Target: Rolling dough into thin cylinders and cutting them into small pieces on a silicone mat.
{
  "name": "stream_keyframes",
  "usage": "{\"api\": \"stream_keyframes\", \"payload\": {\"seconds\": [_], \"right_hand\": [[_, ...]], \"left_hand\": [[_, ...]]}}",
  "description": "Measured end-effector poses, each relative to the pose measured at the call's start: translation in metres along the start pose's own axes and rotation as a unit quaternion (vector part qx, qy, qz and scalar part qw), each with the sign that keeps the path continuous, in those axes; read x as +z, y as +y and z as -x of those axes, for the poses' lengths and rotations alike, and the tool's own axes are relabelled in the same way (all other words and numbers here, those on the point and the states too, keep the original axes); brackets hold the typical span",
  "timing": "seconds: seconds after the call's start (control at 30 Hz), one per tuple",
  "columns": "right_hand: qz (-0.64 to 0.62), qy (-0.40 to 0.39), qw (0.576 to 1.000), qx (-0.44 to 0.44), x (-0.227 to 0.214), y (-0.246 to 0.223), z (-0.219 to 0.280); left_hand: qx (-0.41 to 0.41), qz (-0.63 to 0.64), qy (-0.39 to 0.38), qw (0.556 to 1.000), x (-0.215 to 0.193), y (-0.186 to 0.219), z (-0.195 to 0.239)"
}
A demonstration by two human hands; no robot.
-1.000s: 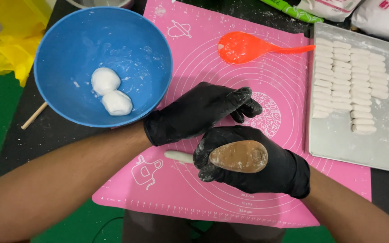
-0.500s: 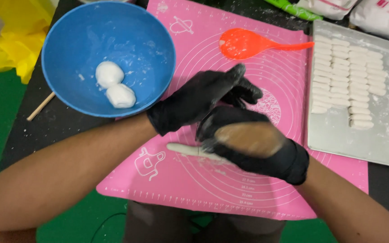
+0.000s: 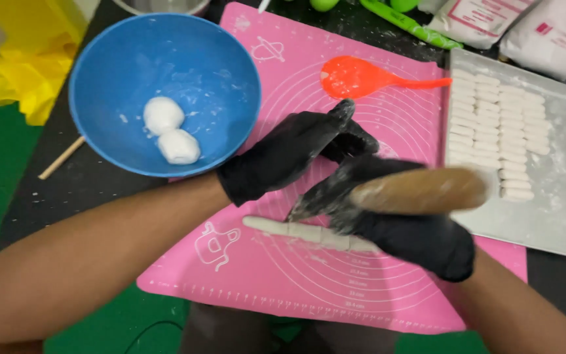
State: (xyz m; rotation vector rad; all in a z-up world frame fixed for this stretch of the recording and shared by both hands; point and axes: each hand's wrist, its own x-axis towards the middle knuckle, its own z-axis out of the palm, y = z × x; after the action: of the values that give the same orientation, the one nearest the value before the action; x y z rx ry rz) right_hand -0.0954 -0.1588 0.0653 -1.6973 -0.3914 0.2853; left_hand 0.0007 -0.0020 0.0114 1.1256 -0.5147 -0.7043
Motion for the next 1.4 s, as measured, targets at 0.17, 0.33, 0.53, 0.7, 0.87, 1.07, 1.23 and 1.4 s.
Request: {"api": "stream_keyframes", "payload": {"seconds": [0.17,0.33,0.53,0.7,0.87,1.07,1.23,1.4], "right_hand": [[0.097,0.076,0.987,-0.108,-0.043,0.015,0.021],[0.095,0.247,0.964,-0.032,-0.076,0.051,0.028],[0.009,0.103,0.994,0.044,-0.091,0.057,0.029],[0.028,0.164,0.976,0.139,-0.086,0.044,0.022],[0.037,0.191,0.96,0.204,-0.079,0.037,0.019],[0.124,0.097,0.959,0.234,-0.083,0.048,0.023],[0.085,0.16,0.968,0.174,-0.084,0.029,0.017],[0.117,0.128,0.952,0.253,-0.089,0.042,0.022]], "left_hand": [[0.038,0.009,-0.024,0.999,-0.004,-0.02,-0.003],[0.15,-0.262,-0.005,0.953,0.001,-0.024,0.001],[0.244,-0.44,-0.06,0.862,0.0,-0.022,0.004],[0.245,-0.521,-0.133,0.806,-0.007,-0.024,-0.004],[0.175,-0.53,-0.145,0.817,-0.003,-0.024,-0.002],[0.202,-0.547,-0.141,0.8,-0.004,-0.026,-0.003],[0.205,-0.544,-0.146,0.8,-0.005,-0.026,-0.003],[0.191,-0.538,-0.149,0.807,-0.005,-0.026,-0.004]]}}
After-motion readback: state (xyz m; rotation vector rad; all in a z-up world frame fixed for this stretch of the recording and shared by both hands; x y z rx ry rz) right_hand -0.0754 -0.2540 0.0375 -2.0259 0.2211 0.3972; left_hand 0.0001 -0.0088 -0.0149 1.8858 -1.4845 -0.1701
